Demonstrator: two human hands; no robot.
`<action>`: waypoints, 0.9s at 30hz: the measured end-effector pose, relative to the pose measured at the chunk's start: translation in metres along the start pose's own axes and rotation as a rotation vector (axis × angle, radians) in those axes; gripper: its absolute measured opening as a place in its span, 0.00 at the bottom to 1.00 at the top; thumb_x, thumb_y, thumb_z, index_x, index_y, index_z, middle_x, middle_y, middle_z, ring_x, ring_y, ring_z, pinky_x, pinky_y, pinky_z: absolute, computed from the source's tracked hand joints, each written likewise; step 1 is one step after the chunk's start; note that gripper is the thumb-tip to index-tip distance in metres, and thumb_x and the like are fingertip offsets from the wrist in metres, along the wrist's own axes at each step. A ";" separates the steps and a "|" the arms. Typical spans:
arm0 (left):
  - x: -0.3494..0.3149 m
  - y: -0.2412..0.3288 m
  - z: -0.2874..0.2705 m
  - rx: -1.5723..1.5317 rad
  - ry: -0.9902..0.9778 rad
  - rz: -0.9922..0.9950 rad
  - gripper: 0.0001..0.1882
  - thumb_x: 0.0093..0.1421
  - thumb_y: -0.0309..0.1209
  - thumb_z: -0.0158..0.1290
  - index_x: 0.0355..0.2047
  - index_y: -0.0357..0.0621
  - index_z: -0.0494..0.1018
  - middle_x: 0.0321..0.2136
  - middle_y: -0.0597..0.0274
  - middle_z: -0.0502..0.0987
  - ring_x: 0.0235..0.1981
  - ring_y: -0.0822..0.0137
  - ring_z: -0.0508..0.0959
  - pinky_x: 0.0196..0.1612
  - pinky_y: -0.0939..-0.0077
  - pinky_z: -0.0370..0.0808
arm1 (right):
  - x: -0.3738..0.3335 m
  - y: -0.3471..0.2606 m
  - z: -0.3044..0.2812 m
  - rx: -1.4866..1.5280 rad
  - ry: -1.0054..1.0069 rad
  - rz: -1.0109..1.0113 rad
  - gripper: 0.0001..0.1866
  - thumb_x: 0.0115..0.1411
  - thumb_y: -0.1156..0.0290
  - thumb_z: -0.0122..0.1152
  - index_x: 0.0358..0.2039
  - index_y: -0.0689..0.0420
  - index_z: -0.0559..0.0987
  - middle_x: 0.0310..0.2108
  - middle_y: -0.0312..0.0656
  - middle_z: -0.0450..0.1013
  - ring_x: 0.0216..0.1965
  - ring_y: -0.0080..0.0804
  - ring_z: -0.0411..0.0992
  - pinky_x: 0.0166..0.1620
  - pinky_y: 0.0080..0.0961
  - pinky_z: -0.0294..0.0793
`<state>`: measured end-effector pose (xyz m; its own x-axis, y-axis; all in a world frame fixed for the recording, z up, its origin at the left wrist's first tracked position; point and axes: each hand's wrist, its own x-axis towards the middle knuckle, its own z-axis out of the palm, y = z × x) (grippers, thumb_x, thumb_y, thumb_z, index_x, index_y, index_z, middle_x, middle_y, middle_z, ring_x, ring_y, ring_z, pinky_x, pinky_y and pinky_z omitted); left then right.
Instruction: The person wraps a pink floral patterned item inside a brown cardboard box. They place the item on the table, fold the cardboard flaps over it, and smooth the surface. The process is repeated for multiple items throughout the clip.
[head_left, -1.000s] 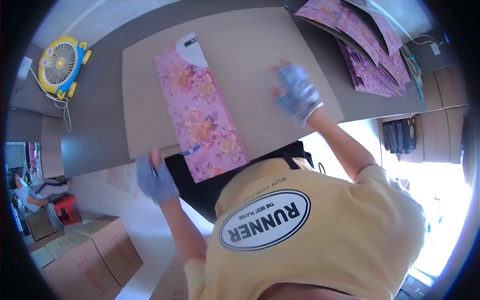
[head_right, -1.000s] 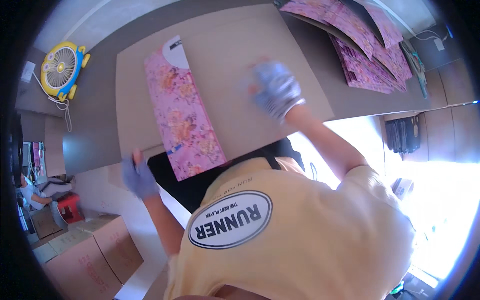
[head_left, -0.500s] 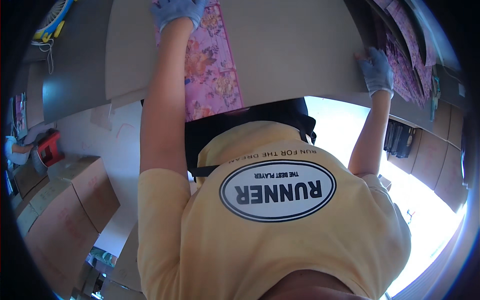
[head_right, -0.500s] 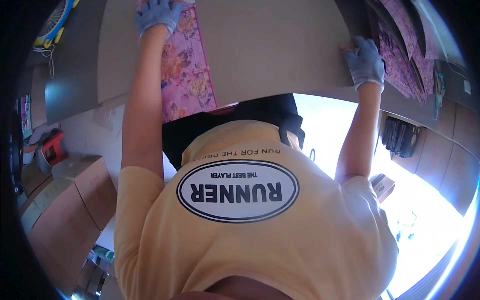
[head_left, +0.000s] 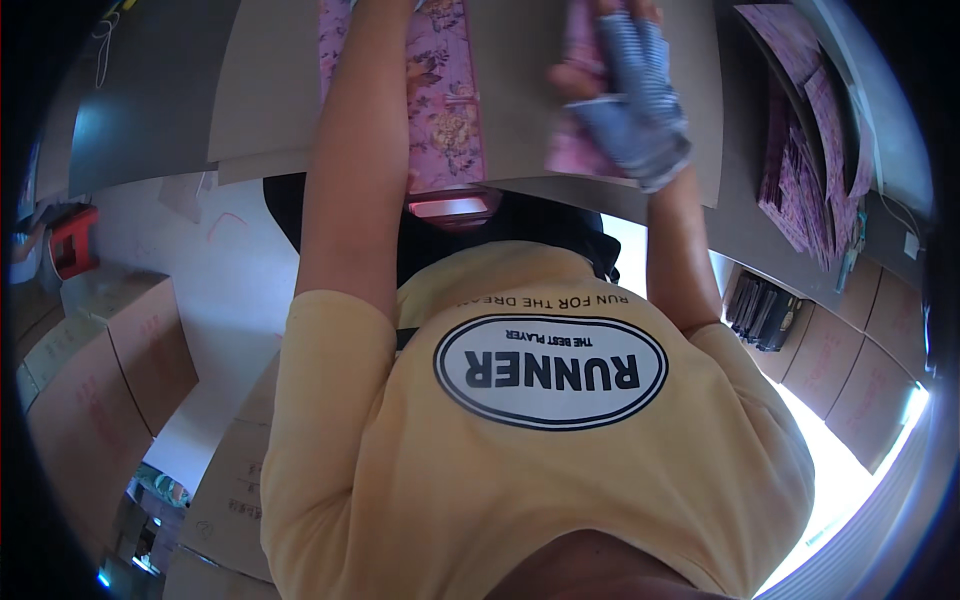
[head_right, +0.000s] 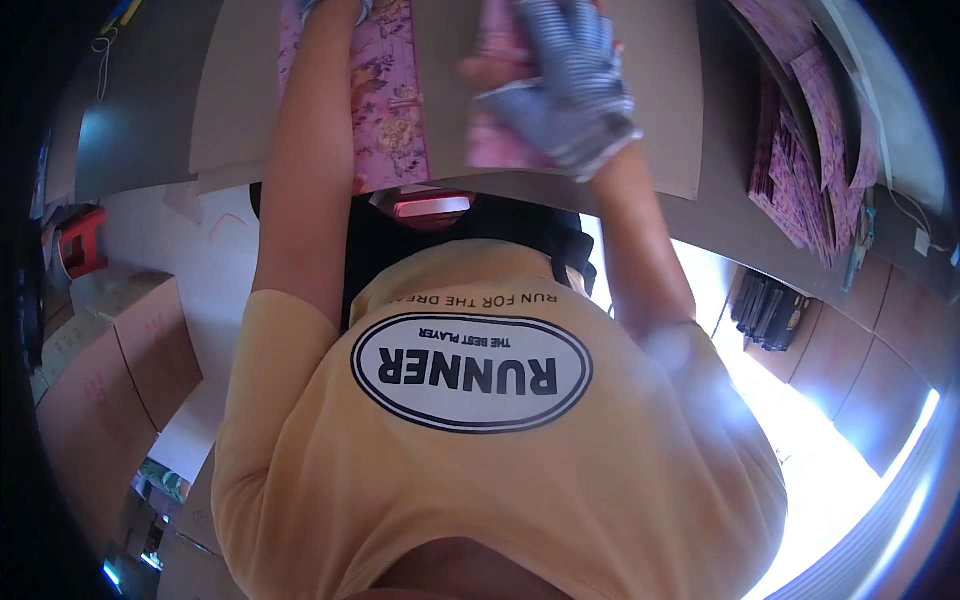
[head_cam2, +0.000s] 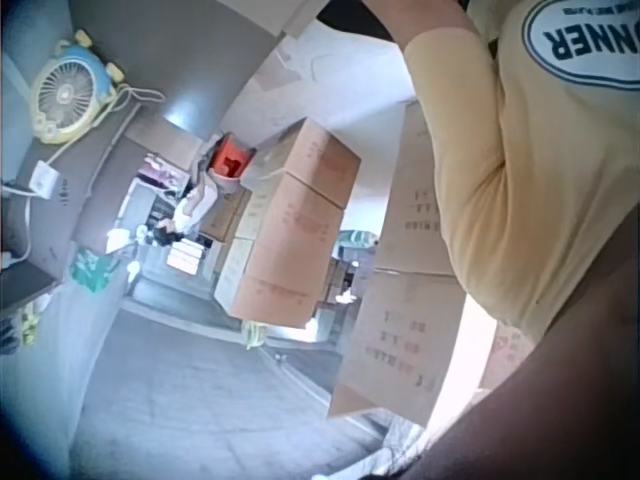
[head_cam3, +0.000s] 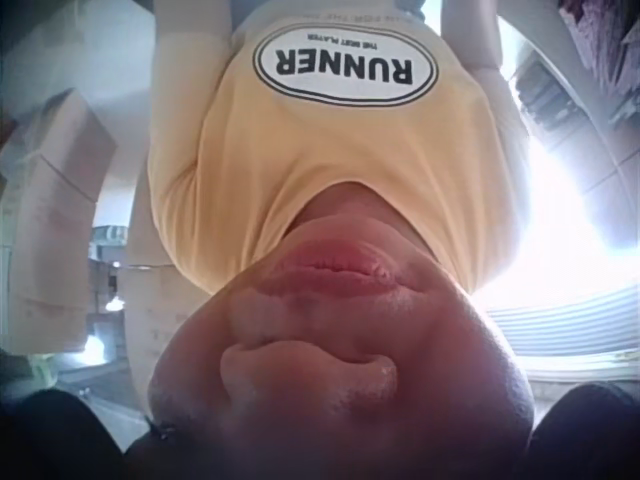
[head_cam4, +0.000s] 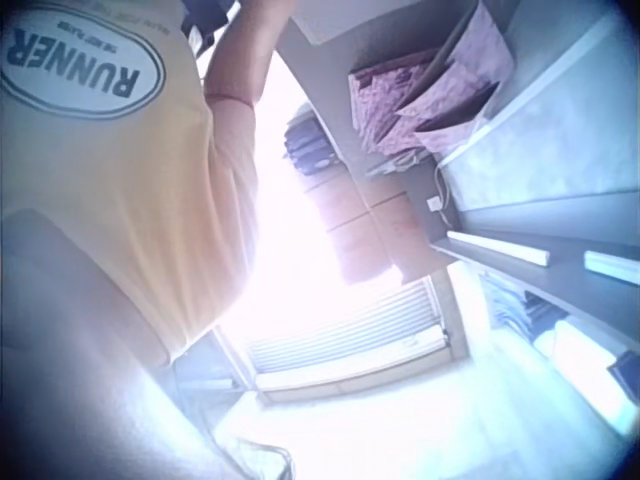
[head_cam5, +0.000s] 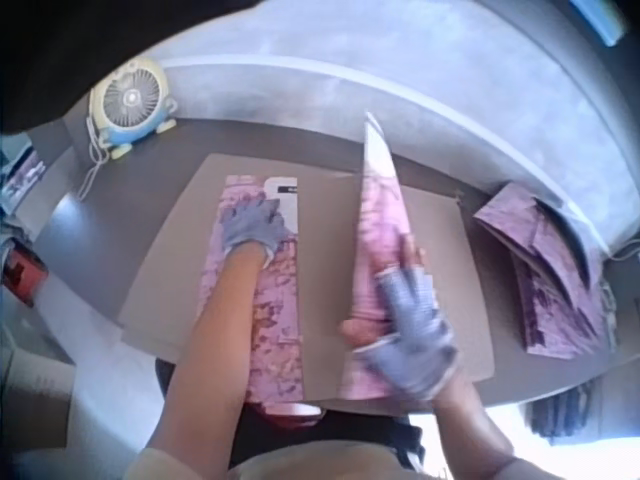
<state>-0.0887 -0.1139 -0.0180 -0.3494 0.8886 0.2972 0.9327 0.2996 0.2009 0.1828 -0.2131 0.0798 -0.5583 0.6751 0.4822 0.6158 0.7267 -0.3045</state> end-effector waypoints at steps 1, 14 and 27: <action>0.001 0.001 -0.006 -0.153 -0.033 -0.034 0.24 0.61 0.49 0.40 0.52 0.55 0.71 0.54 0.54 0.70 0.57 0.55 0.67 0.59 0.56 0.60 | 0.004 -0.013 0.011 -0.131 -0.077 -0.013 0.38 0.50 0.49 0.60 0.60 0.50 0.64 0.63 0.54 0.55 0.64 0.60 0.51 0.61 0.56 0.55; 0.010 0.028 -0.016 -0.861 -0.070 -0.031 0.32 0.51 0.46 0.59 0.55 0.50 0.69 0.45 0.49 0.77 0.47 0.55 0.77 0.50 0.65 0.71 | -0.014 -0.025 0.046 -0.525 -0.528 -0.133 0.38 0.52 0.36 0.52 0.64 0.31 0.60 0.68 0.35 0.50 0.69 0.44 0.43 0.63 0.66 0.41; -0.002 0.032 -0.052 -0.369 -0.297 -0.203 0.28 0.54 0.44 0.54 0.54 0.52 0.66 0.48 0.48 0.74 0.50 0.52 0.74 0.52 0.59 0.69 | -0.012 0.002 0.060 -0.510 -0.362 0.004 0.43 0.47 0.26 0.48 0.63 0.28 0.62 0.67 0.38 0.51 0.69 0.48 0.43 0.57 0.69 0.49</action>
<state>-0.0624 -0.1245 0.0364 -0.4296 0.9017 -0.0492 0.7366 0.3814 0.5586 0.1578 -0.2120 0.0239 -0.6536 0.7427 0.1456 0.7561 0.6324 0.1682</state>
